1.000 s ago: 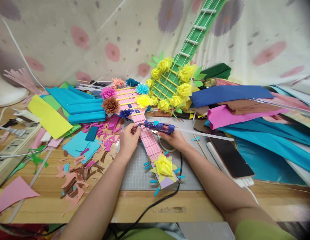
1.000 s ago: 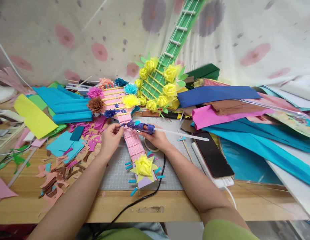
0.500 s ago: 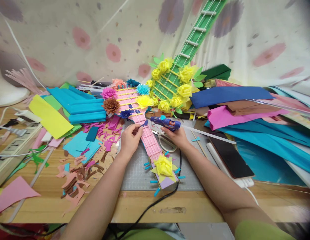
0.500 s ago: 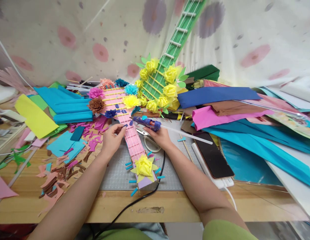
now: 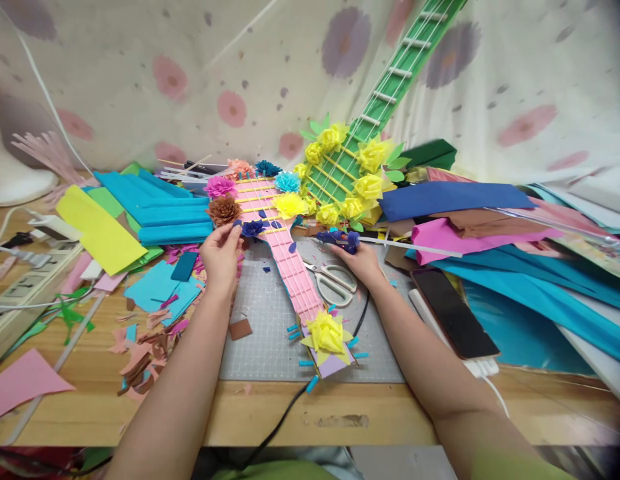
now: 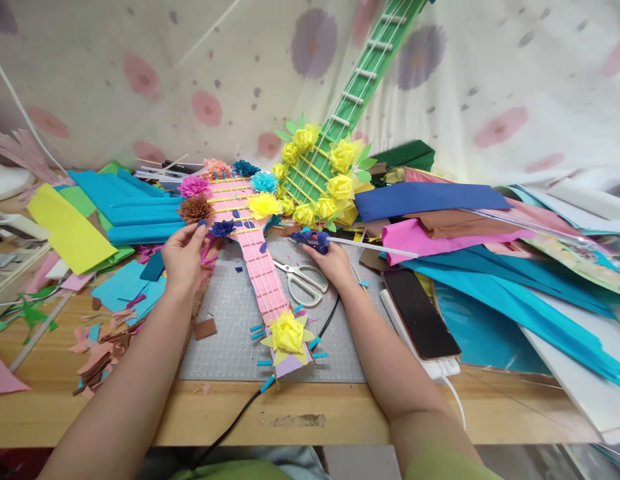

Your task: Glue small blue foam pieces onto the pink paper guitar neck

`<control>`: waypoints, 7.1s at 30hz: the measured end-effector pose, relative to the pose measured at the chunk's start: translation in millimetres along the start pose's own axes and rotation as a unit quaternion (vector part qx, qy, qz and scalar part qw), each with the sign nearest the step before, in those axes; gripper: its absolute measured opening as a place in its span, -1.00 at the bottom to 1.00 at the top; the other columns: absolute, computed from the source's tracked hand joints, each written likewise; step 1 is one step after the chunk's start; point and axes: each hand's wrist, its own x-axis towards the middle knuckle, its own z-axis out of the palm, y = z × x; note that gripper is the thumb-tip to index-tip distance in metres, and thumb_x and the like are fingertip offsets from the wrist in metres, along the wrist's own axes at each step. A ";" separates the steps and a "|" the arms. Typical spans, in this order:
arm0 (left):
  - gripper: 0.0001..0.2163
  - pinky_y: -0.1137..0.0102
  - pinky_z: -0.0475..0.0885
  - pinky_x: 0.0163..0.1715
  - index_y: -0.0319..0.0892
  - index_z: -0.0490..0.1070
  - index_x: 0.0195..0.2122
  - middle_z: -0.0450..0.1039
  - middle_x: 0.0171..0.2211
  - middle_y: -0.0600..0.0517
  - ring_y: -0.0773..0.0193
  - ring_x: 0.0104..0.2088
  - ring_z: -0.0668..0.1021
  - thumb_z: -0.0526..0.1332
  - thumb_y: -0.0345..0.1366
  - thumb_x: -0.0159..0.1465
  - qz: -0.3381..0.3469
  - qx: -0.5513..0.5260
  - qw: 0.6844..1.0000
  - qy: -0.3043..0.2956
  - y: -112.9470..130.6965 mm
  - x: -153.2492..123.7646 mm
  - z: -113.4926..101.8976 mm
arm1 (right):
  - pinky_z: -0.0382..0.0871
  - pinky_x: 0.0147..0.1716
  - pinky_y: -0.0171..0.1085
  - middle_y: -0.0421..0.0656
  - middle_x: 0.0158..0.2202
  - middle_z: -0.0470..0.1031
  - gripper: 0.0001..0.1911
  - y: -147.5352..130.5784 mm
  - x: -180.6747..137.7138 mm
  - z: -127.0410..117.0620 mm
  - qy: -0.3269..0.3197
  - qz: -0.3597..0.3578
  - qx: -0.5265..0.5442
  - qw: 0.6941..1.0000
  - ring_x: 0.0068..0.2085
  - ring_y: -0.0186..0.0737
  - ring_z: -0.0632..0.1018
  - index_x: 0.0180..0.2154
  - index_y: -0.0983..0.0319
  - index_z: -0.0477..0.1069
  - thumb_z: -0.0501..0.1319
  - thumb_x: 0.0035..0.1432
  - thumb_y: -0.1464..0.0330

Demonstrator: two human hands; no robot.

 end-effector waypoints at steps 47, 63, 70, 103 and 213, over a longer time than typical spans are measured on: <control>-0.73 0.49 0.30 -0.62 -0.17 0.21 -0.47 0.36 -0.67 0.15 0.31 -0.63 0.49 0.32 -0.49 -0.11 -0.168 0.264 0.936 -0.160 25.1 39.9 -26.5 | 0.09 0.07 -0.02 0.07 0.03 0.26 -0.35 -160.0 20.8 95.6 -0.006 -0.308 -0.066 0.949 0.08 0.06 0.22 0.07 0.27 0.16 0.24 -0.05 0.22; -0.63 0.48 0.42 -0.61 -0.13 0.04 -0.46 0.37 -0.70 0.13 0.21 -0.56 0.58 0.28 -0.58 -0.02 -0.230 0.175 0.948 -0.134 22.3 31.9 -9.8 | 0.10 0.06 0.01 0.06 0.01 0.25 -0.38 -159.6 24.7 95.5 -0.002 -0.300 -0.068 0.952 0.07 0.07 0.23 0.04 0.27 0.21 0.26 -0.07 0.22; -0.61 0.40 0.47 -0.59 -0.13 0.03 -0.49 0.38 -0.69 0.10 0.16 -0.54 0.59 0.32 -0.53 -0.05 -0.223 0.163 0.950 -0.146 15.6 32.6 -9.1 | 0.11 0.06 0.00 0.07 0.01 0.23 -0.37 -160.9 24.5 94.1 -0.007 -0.298 -0.076 0.951 0.07 0.08 0.22 0.05 0.28 0.21 0.26 -0.08 0.22; -0.66 0.45 0.48 -0.55 -0.14 -0.01 -0.46 0.40 -0.65 0.12 0.23 -0.52 0.60 0.23 -0.54 0.10 -0.225 0.118 0.956 -0.146 19.0 29.3 -6.1 | 0.15 0.05 0.00 0.07 -0.01 0.29 -0.40 -162.5 23.0 93.8 0.016 -0.318 -0.084 0.944 0.05 0.06 0.26 0.01 0.29 0.27 0.28 -0.10 0.26; -0.78 0.47 0.37 -0.47 -0.20 0.32 -0.47 0.40 -0.53 0.12 0.39 -0.50 0.47 0.33 -0.39 -0.13 -0.073 0.071 0.970 -0.223 14.4 -27.0 47.0 | 0.30 -0.20 -0.18 -0.05 -0.25 0.49 -0.48 7.4 -9.2 -5.3 0.000 -0.070 -0.017 0.997 -0.22 -0.10 0.45 -0.22 0.26 0.46 0.15 -0.01 -0.03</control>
